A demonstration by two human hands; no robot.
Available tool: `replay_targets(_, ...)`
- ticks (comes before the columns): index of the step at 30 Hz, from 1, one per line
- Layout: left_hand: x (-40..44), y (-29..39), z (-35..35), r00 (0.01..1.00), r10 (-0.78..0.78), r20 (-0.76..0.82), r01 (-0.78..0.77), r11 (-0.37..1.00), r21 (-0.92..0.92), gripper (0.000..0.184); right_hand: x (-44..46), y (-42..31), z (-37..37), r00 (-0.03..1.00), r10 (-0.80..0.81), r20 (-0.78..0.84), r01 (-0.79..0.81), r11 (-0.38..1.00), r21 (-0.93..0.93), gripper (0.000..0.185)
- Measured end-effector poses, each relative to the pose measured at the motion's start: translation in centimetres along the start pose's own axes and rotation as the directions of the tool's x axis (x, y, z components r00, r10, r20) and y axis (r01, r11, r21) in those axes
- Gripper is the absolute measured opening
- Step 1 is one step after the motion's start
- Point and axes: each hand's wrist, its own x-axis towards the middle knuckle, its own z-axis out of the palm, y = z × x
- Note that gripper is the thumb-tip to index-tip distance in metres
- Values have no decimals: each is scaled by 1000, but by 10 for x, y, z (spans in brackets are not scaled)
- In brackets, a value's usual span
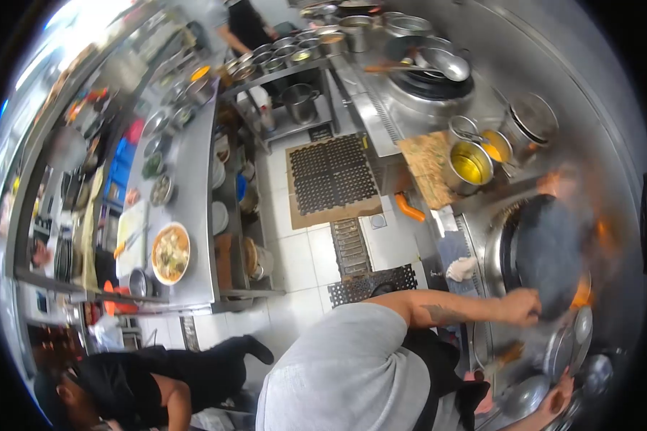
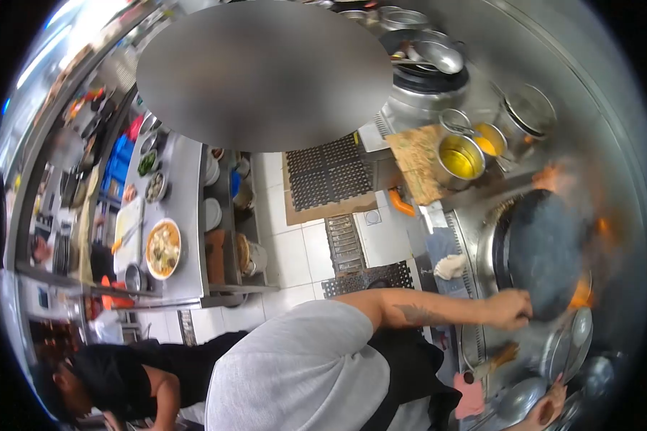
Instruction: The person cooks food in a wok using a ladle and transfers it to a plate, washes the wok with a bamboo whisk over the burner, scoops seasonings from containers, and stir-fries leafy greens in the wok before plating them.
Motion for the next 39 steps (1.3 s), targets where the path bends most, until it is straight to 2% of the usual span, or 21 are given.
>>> replay_targets(4, -21, 30, 10, 992, 99, -78, -104, 992, -65, 40, 44, 82, 15, 995, 102, -8, -102, 995, -3, 52)
replay_targets(7, -19, 35, 8, 984, -138, 112, 157, 972, -176, 50, 82, 116, -2, 988, 155, -14, -155, 988, -2, 45)
replay_targets(9, -11, 41, -1, 756, -255, 603, 505, 813, -291, 65, 110, 116, -50, 997, 53, -47, -59, 990, -125, 42)
replay_targets(11, -15, 59, -15, 631, -322, 706, 722, 575, -383, 80, 125, 145, -64, 996, -61, -60, 45, 968, -247, 40)
replay_targets(13, -8, 46, -7, 597, -374, 710, 801, 325, -502, 83, 130, 252, -32, 770, -611, -183, 143, 446, -884, 39)
replay_targets(14, 3, 25, 4, 571, -365, 735, 821, 264, -507, 77, 121, 208, -75, 811, -583, -37, -9, 52, -999, 44)
replay_targets(16, 15, 20, -16, 433, -475, 766, 761, -263, -593, 62, 102, 116, -165, 835, -485, 258, -281, -781, -558, 56)
replay_targets(17, 22, 16, -21, 476, -347, 808, 561, -588, -583, 38, 92, 114, -165, 800, -530, 283, -392, -817, -423, 55)
replay_targets(21, 81, -48, -9, 443, -732, 517, 573, -213, -792, 12, 72, 93, -152, 689, -701, 181, -535, -662, -525, 55)
replay_targets(22, 87, -47, -18, 479, -763, 434, 747, 96, -658, 19, 68, 83, -151, 676, -725, 133, -539, -609, -581, 55)
replay_targets(23, 100, -47, -31, 517, -690, 507, 771, 633, 75, 25, 65, 73, -149, 662, -745, 83, -531, -545, -649, 56)
replay_targets(24, 110, -48, -37, 462, -658, 594, 111, 708, 698, 34, 63, 62, -149, 645, -764, 19, -516, -454, -726, 56)
replay_targets(25, 100, -43, -35, 464, -658, 592, 109, 706, 700, 34, 59, 49, -151, 629, -775, -60, -497, -341, -798, 56)
replay_targets(26, 82, -40, -30, 781, -597, 185, 243, 563, 790, 45, 55, 36, -150, 619, -772, -147, -472, -215, -855, 56)
replay_targets(27, 65, -35, -33, 885, -375, -275, 432, 444, 785, 60, 55, 23, -150, 606, -761, -230, -442, -81, -893, 56)
replay_targets(32, 53, -8, -94, 871, -392, 295, -38, 545, 838, 45, 52, -44, -145, 615, -656, -438, -409, 210, -888, 57)
replay_targets(34, 82, -34, -89, 523, -542, 658, 88, 802, 590, 30, 77, -67, -141, 706, -614, -354, -399, 69, -914, 58)
replay_targets(35, 90, -56, -82, 438, -662, 609, 599, 720, 351, 22, 100, -67, -130, 763, -622, -178, -358, -176, -917, 57)
replay_targets(36, 84, -29, -106, 436, -654, 618, 664, 697, 271, 20, 132, -54, -113, 817, -569, 91, -285, -536, -795, 56)
replay_targets(37, 82, -20, -119, 444, -648, 619, 640, 713, 288, 20, 158, -23, -88, 829, -433, 352, -211, -828, -520, 56)
replay_targets(39, 85, -13, -123, 523, -629, 575, 291, 766, 573, 21, 204, 21, -60, 871, -258, 418, -159, -954, -256, 58)
